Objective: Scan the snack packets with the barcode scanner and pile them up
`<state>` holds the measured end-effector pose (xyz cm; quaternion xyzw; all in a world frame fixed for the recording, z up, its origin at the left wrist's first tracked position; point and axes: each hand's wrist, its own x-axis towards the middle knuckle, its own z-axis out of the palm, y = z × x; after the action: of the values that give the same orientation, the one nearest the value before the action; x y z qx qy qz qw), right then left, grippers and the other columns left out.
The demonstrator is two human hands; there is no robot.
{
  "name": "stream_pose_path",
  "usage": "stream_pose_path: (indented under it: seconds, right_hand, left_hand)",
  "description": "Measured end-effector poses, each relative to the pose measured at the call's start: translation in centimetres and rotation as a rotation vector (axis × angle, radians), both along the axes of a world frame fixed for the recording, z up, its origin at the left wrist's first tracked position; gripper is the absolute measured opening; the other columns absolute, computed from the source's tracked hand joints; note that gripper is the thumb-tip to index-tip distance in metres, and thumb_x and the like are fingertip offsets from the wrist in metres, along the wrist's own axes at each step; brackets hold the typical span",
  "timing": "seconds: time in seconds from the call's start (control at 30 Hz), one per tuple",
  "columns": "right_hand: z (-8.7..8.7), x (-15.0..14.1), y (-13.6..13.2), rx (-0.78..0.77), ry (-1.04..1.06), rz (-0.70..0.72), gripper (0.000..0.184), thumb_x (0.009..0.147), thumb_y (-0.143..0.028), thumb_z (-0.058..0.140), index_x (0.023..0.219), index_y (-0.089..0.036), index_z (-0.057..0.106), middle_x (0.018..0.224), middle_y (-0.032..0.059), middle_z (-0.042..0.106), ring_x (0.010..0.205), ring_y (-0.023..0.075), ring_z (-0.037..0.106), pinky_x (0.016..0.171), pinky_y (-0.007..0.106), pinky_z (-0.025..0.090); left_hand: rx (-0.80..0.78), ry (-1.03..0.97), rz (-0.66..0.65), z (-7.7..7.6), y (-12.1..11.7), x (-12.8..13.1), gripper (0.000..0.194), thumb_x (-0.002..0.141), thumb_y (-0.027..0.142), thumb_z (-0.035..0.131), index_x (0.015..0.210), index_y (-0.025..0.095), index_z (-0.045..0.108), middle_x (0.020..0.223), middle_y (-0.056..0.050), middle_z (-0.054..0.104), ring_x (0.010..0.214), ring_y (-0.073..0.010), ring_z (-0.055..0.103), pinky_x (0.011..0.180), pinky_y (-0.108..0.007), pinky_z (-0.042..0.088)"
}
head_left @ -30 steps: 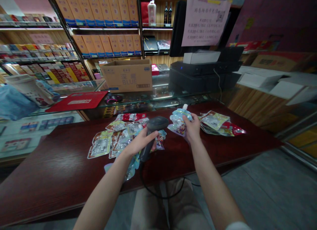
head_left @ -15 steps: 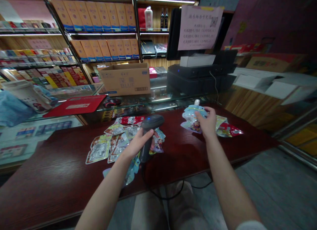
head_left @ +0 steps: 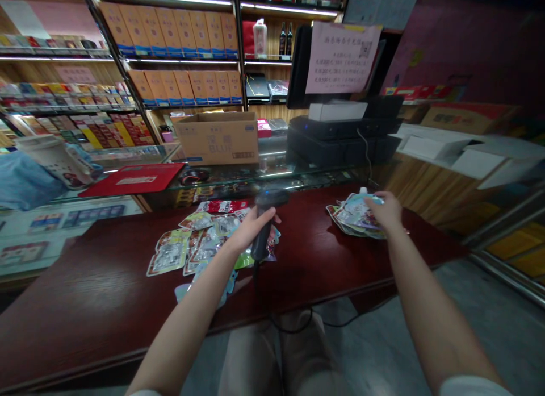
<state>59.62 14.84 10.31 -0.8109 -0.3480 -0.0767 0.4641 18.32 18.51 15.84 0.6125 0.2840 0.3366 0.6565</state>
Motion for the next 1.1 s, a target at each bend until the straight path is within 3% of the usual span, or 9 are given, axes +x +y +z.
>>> stream_pose_path:
  seconds: [0.17, 0.4, 0.57, 0.67, 0.73, 0.8, 0.87, 0.93, 1.1]
  right_hand:
    - [-1.0, 0.1, 0.2, -0.109, -0.096, -0.009, 0.027, 0.07, -0.035, 0.059, 0.085, -0.014, 0.066, 0.089, 0.0157, 0.067, 0.088, 0.0301, 0.061, 0.09, 0.05, 0.046]
    - [-1.0, -0.9, -0.8, -0.263, -0.063, -0.07, 0.034, 0.079, -0.04, 0.054, 0.093, -0.015, 0.072, 0.107, 0.0223, 0.062, 0.105, 0.0395, 0.053, 0.088, 0.062, 0.04]
    - [0.4, -5.1, -1.9, -0.021, -0.186, -0.048, 0.043, 0.08, -0.043, 0.05, 0.111, -0.017, 0.064, 0.121, 0.0199, 0.056, 0.114, 0.0378, 0.045, 0.094, 0.06, 0.034]
    - [0.2, -10.4, -1.5, 0.164, -0.193, 0.203, 0.033, 0.08, -0.036, 0.049, 0.105, -0.019, 0.062, 0.107, 0.0127, 0.061, 0.101, 0.0288, 0.053, 0.095, 0.049, 0.039]
    - [-0.8, -14.8, -0.3, 0.249, -0.043, 0.429, 0.027, 0.081, -0.036, 0.05, 0.1, -0.021, 0.061, 0.096, 0.0087, 0.063, 0.085, 0.0236, 0.056, 0.086, 0.043, 0.045]
    - [-2.0, -18.9, 1.3, 0.215, 0.143, 0.603, 0.025, 0.078, -0.038, 0.056, 0.096, -0.022, 0.061, 0.088, 0.0065, 0.063, 0.076, 0.0211, 0.057, 0.078, 0.038, 0.047]
    - [-3.3, -22.2, 3.1, 0.057, 0.306, 0.682, 0.027, 0.074, -0.04, 0.063, 0.094, -0.021, 0.062, 0.087, 0.0056, 0.065, 0.072, 0.0191, 0.058, 0.076, 0.036, 0.047]
    - [-4.1, -24.3, 4.7, 0.0, 0.341, 0.713, 0.027, 0.072, -0.04, 0.067, 0.091, -0.021, 0.063, 0.088, 0.0065, 0.067, 0.075, 0.0194, 0.061, 0.077, 0.035, 0.047]
    - [-5.0, -25.4, 6.6, -0.099, 0.405, 0.798, 0.021, 0.067, -0.036, 0.076, 0.078, -0.021, 0.067, 0.077, 0.0038, 0.07, 0.074, 0.0197, 0.065, 0.073, 0.032, 0.048]
  left_hand:
    - [-0.011, 0.004, 0.002, -1.2, 0.2, 0.9, 0.051, 0.075, 0.063, 0.064, 0.084, 0.013, 0.059, 0.053, -0.001, 0.059, 0.043, -0.0105, 0.054, 0.044, -0.021, 0.044]
    - [-0.042, -0.041, -0.016, -2.4, 0.2, 0.7, 0.053, 0.074, 0.065, 0.063, 0.085, 0.013, 0.06, 0.052, -0.001, 0.058, 0.043, -0.0099, 0.053, 0.044, -0.02, 0.042]
    - [-0.048, -0.081, 0.023, -2.8, 0.2, 0.5, 0.053, 0.073, 0.066, 0.064, 0.085, 0.015, 0.059, 0.052, 0.001, 0.057, 0.043, -0.0092, 0.051, 0.044, -0.02, 0.041]
    - [-0.035, -0.11, 0.01, -2.8, 0.1, 0.3, 0.053, 0.074, 0.067, 0.062, 0.085, 0.015, 0.058, 0.052, 0.002, 0.056, 0.043, -0.0087, 0.05, 0.045, -0.02, 0.039]
    - [-0.019, -0.129, -0.002, -2.7, -0.1, 0.2, 0.053, 0.075, 0.067, 0.06, 0.086, 0.015, 0.058, 0.052, 0.002, 0.055, 0.043, -0.0085, 0.049, 0.045, -0.02, 0.038]
    - [-0.014, -0.153, -0.003, -2.6, -0.3, -0.1, 0.052, 0.076, 0.067, 0.059, 0.087, 0.015, 0.057, 0.052, 0.003, 0.053, 0.044, -0.0083, 0.048, 0.045, -0.021, 0.036]
    - [-0.025, -0.18, 0.015, -2.4, -0.6, -0.4, 0.051, 0.077, 0.065, 0.059, 0.089, 0.016, 0.055, 0.052, 0.004, 0.051, 0.044, -0.008, 0.046, 0.046, -0.021, 0.036]
    - [-0.036, -0.211, 0.049, -2.2, -0.9, -0.9, 0.049, 0.077, 0.064, 0.061, 0.091, 0.018, 0.052, 0.053, 0.005, 0.05, 0.045, -0.0077, 0.045, 0.047, -0.021, 0.035]
    - [-0.027, -0.288, 0.092, -1.5, -1.2, -2.3, 0.044, 0.077, 0.059, 0.064, 0.089, 0.018, 0.051, 0.052, 0.006, 0.05, 0.045, -0.0076, 0.045, 0.047, -0.021, 0.034]
